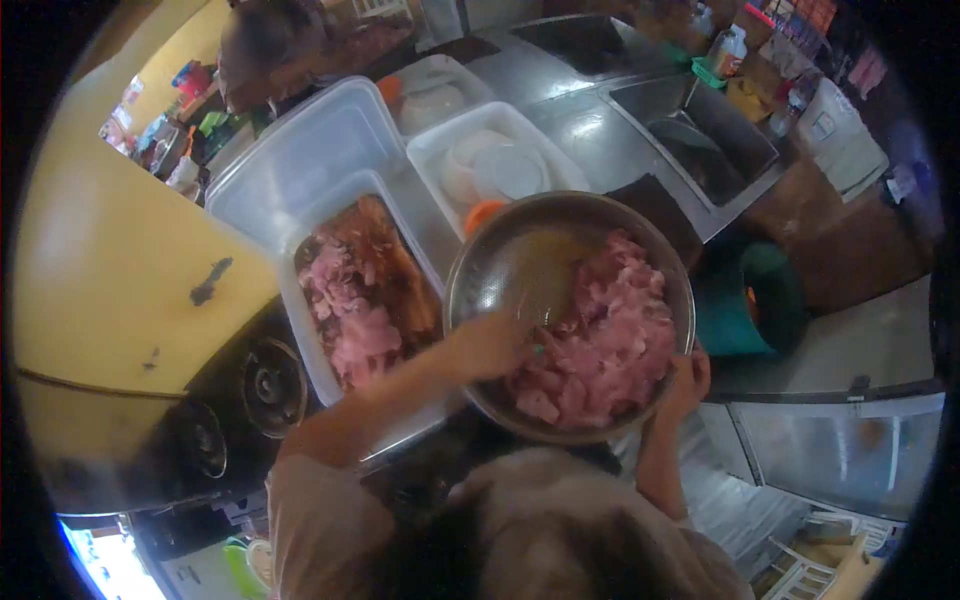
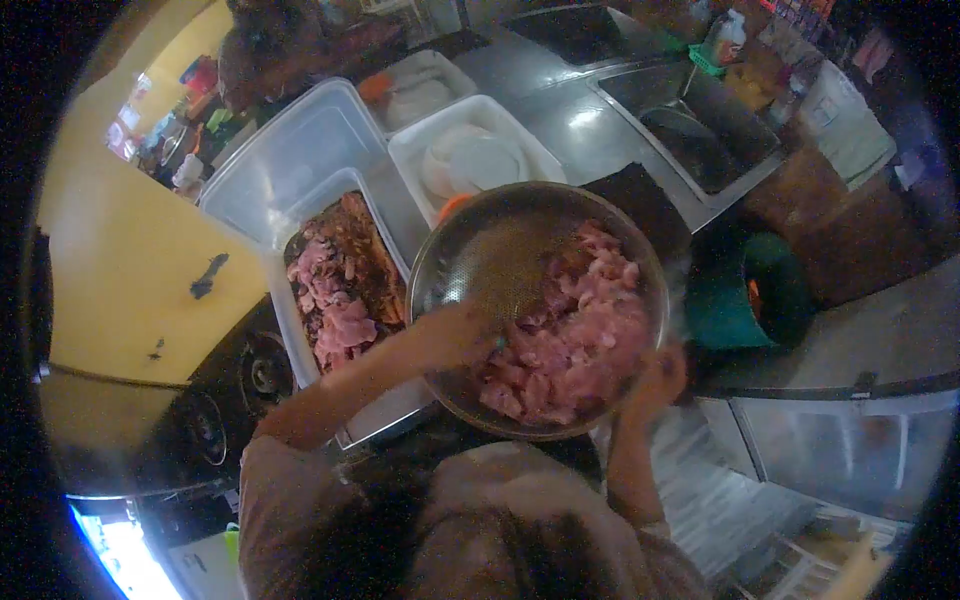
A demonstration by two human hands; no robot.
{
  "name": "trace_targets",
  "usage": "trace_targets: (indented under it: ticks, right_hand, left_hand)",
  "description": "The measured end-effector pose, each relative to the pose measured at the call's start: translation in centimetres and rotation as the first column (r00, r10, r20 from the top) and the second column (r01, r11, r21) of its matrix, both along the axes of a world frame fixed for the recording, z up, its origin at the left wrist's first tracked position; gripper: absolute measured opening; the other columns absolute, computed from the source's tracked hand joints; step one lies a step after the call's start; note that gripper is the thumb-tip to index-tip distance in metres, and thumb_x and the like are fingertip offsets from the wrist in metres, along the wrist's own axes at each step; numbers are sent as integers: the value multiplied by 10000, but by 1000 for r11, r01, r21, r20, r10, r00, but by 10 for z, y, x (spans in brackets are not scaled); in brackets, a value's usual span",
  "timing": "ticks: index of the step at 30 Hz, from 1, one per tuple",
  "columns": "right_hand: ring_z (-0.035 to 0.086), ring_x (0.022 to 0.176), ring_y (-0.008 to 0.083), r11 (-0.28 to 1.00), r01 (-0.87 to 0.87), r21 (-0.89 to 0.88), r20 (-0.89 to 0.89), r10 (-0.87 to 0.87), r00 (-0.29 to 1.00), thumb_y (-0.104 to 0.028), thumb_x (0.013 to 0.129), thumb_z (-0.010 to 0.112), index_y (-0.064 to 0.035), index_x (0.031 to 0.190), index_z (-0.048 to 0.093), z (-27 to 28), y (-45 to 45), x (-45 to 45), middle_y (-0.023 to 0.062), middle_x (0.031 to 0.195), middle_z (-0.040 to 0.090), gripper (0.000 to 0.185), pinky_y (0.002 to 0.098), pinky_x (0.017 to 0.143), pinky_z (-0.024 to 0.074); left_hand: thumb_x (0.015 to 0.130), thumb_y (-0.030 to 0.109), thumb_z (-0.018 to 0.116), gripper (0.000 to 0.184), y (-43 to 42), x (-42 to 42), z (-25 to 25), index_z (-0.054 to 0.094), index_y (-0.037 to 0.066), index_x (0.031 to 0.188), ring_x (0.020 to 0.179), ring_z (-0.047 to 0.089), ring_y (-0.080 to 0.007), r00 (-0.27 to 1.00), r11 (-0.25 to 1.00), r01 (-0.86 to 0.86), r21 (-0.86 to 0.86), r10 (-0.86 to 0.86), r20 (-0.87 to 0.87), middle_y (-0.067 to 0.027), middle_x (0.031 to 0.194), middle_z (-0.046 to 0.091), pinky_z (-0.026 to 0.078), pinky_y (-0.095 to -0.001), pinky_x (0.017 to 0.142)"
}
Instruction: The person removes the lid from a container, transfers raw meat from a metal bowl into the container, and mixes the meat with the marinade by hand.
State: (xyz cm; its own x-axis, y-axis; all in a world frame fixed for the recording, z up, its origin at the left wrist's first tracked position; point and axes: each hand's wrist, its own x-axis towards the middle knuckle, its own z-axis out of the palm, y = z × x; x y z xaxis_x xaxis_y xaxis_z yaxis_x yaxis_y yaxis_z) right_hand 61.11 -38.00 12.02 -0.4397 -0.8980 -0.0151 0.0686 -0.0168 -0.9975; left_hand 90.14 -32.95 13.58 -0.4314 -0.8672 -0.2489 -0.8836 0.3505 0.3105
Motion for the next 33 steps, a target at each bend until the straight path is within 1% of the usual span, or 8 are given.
trace_targets:
  ticks: [8, 14, 20, 22, 24, 29, 32, 33]
  right_hand:
    - [466, 763, 145, 997, -72, 8, -3, 72, 997, -48, 692, 555, 8, 871, 544, 13, 1, 3, 44, 854, 525, 188, 264, 694, 390]
    - [475, 763, 136, 1000, -16, -16, 15, 16, 1000, -51, 698, 552, 3, 827, 547, 17, 5, 7, 35, 842, 538, 141, 250, 699, 386]
    - [444, 720, 117, 999, -54, 4, -54, 54, 997, -38, 673, 535, -17, 767, 515, 21, 5, 6, 9, 787, 490, 99, 232, 660, 363]
    - [381, 652, 82, 1000, 2, -16, -26, -2, 1000, -18, 642, 517, -55, 656, 447, 17, 0, 8, -19, 676, 401, 80, 197, 593, 319]
    - [446, 726, 116, 998, -60, 17, -111, 61, 992, -42, 671, 521, -13, 793, 521, 26, 4, 6, 12, 794, 494, 125, 230, 664, 367]
    - [480, 773, 137, 999, -38, 8, -18, 39, 999, -51, 692, 523, 10, 878, 558, 10, 1, 3, 41, 858, 544, 199, 251, 708, 394]
    - [478, 763, 139, 996, -75, -41, -8, 74, 997, -48, 695, 518, 13, 879, 556, 13, 5, 5, 45, 850, 541, 198, 254, 696, 398]
    - [476, 758, 138, 994, -89, -56, 5, 89, 996, -47, 694, 516, 14, 880, 555, 12, 5, 4, 46, 848, 540, 199, 254, 692, 398]
  left_hand:
    - [621, 484, 631, 941, 31, -82, 57, 191, -64, 1246, 950, 465, -434, 954, 951, -286, 116, 294, -54, -292, 1162, 342, 422, -440, 809]
    - [569, 260, 702, 826, 15, -94, 45, 246, -46, 1186, 886, 500, -441, 917, 881, -313, 354, 378, -130, -284, 1139, 344, 448, -464, 739]
    - [520, 122, 694, 575, 17, -78, 16, 441, -2, 1021, 855, 536, -386, 900, 965, -189, 184, 245, -361, -225, 910, 517, 456, -427, 702]
    - [514, 96, 676, 516, 5, -70, 7, 483, -8, 981, 863, 544, -357, 889, 894, -173, 413, 322, -325, -206, 860, 553, 453, -406, 710]
    - [511, 86, 670, 502, -4, -63, 3, 509, -3, 978, 871, 553, -323, 862, 858, -167, 485, 366, -351, -191, 853, 577, 450, -384, 721]
    - [573, 82, 631, 501, -8, -31, 88, 504, 29, 1055, 863, 572, -276, 738, 769, -244, 591, 543, -400, -186, 907, 584, 455, -336, 729]
    - [564, 61, 636, 474, -3, -15, 108, 519, 6, 1020, 847, 576, -228, 427, 764, -423, 487, 642, -636, -139, 911, 598, 451, -314, 726]
    - [575, 59, 633, 460, 2, -9, 123, 518, 2, 1017, 837, 571, -206, 442, 791, -469, 392, 595, -671, -122, 910, 599, 452, -305, 717]
